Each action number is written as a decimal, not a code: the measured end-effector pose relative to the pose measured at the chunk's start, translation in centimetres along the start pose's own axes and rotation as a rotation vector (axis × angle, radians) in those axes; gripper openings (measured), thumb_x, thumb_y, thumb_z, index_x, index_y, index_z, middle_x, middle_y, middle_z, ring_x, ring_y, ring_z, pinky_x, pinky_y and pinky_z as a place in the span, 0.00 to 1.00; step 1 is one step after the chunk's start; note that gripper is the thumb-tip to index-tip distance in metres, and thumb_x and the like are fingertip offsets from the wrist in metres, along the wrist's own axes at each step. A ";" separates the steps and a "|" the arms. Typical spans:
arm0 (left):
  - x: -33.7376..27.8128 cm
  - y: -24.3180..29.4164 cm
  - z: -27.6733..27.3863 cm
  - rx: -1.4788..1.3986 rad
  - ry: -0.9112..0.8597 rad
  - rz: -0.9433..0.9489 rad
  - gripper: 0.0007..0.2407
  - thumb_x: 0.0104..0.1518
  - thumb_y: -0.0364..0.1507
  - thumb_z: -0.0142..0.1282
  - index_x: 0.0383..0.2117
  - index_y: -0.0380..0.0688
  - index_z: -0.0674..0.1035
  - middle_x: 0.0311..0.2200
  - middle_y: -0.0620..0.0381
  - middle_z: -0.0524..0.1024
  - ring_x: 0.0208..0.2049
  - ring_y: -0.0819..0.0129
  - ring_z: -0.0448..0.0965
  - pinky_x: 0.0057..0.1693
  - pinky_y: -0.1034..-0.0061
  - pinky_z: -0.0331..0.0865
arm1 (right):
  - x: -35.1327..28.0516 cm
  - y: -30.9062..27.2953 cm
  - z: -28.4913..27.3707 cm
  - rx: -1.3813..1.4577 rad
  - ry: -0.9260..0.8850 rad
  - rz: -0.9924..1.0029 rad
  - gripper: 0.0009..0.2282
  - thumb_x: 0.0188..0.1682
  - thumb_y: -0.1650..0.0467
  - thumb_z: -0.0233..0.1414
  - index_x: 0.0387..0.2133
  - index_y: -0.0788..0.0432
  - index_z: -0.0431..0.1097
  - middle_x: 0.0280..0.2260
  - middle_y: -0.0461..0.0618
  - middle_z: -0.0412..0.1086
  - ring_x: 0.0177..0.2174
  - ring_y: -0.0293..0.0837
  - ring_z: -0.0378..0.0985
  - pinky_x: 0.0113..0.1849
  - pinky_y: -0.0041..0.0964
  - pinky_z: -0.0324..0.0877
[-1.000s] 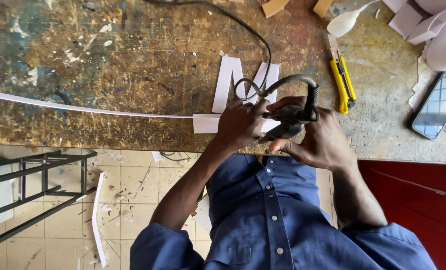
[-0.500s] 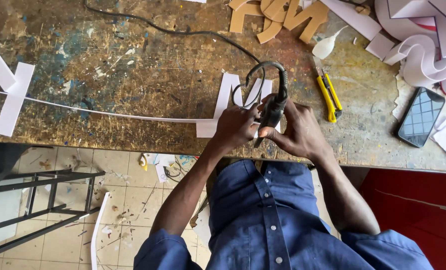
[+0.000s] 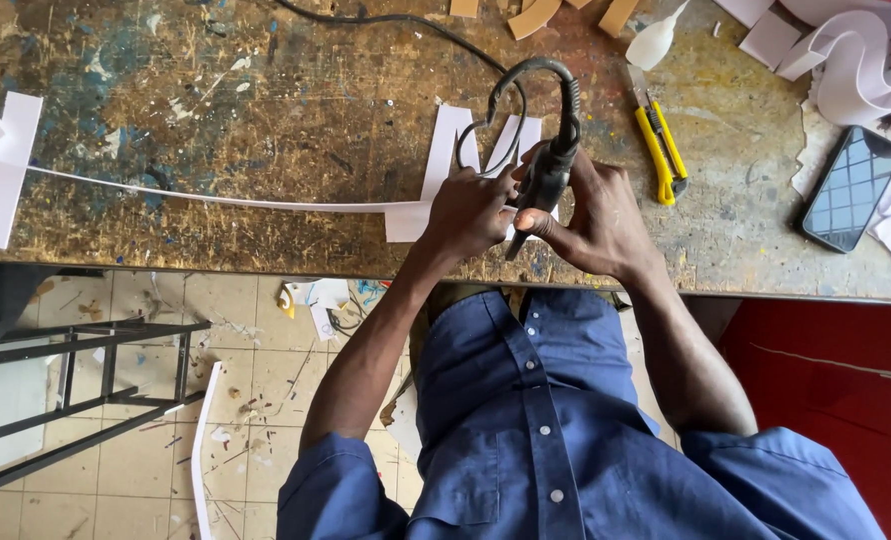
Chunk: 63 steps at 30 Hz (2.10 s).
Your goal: Gluing a white edge strip to a cutout letter 'M' on a workbench in a sign shop.
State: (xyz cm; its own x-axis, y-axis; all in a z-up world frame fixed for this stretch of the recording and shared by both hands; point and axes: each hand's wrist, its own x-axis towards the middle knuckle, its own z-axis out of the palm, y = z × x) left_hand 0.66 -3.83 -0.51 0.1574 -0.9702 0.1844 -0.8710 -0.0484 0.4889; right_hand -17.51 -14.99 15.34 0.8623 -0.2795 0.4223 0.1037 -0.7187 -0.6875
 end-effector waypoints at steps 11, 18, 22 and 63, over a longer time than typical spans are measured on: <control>0.7 1.9 -3.0 0.028 -0.070 -0.021 0.08 0.58 0.31 0.70 0.39 0.49 0.82 0.30 0.52 0.89 0.41 0.56 0.92 0.69 0.63 0.66 | -0.5 0.2 -0.1 0.045 0.008 0.023 0.25 0.58 0.56 0.64 0.53 0.67 0.71 0.30 0.67 0.80 0.31 0.70 0.87 0.37 0.63 0.79; 1.4 2.9 -4.8 0.020 -0.077 0.067 0.11 0.59 0.36 0.65 0.38 0.41 0.82 0.26 0.46 0.87 0.38 0.55 0.92 0.77 0.64 0.59 | 0.2 -0.8 -0.5 0.033 0.019 0.032 0.27 0.58 0.55 0.63 0.52 0.70 0.70 0.29 0.73 0.79 0.31 0.73 0.87 0.37 0.66 0.79; 1.1 0.5 -2.9 -0.025 -0.068 0.080 0.15 0.59 0.40 0.59 0.40 0.40 0.80 0.24 0.47 0.85 0.38 0.58 0.93 0.77 0.63 0.62 | -0.6 1.5 0.3 0.033 0.009 0.012 0.28 0.57 0.52 0.63 0.52 0.67 0.70 0.26 0.69 0.78 0.28 0.70 0.85 0.35 0.63 0.79; 1.2 4.3 -8.5 0.006 -0.088 0.191 0.11 0.57 0.32 0.66 0.41 0.42 0.80 0.34 0.50 0.85 0.43 0.47 0.88 0.58 0.49 0.74 | -1.2 1.4 0.9 -0.034 0.016 0.028 0.22 0.54 0.56 0.66 0.49 0.60 0.73 0.34 0.58 0.85 0.33 0.66 0.89 0.38 0.61 0.80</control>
State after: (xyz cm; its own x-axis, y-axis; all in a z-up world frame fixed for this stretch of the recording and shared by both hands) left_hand 1.08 -3.16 9.01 -0.0515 -0.9788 0.1980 -0.8837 0.1370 0.4475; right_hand -17.93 -15.13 13.37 0.8563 -0.3098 0.4133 0.0627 -0.7319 -0.6785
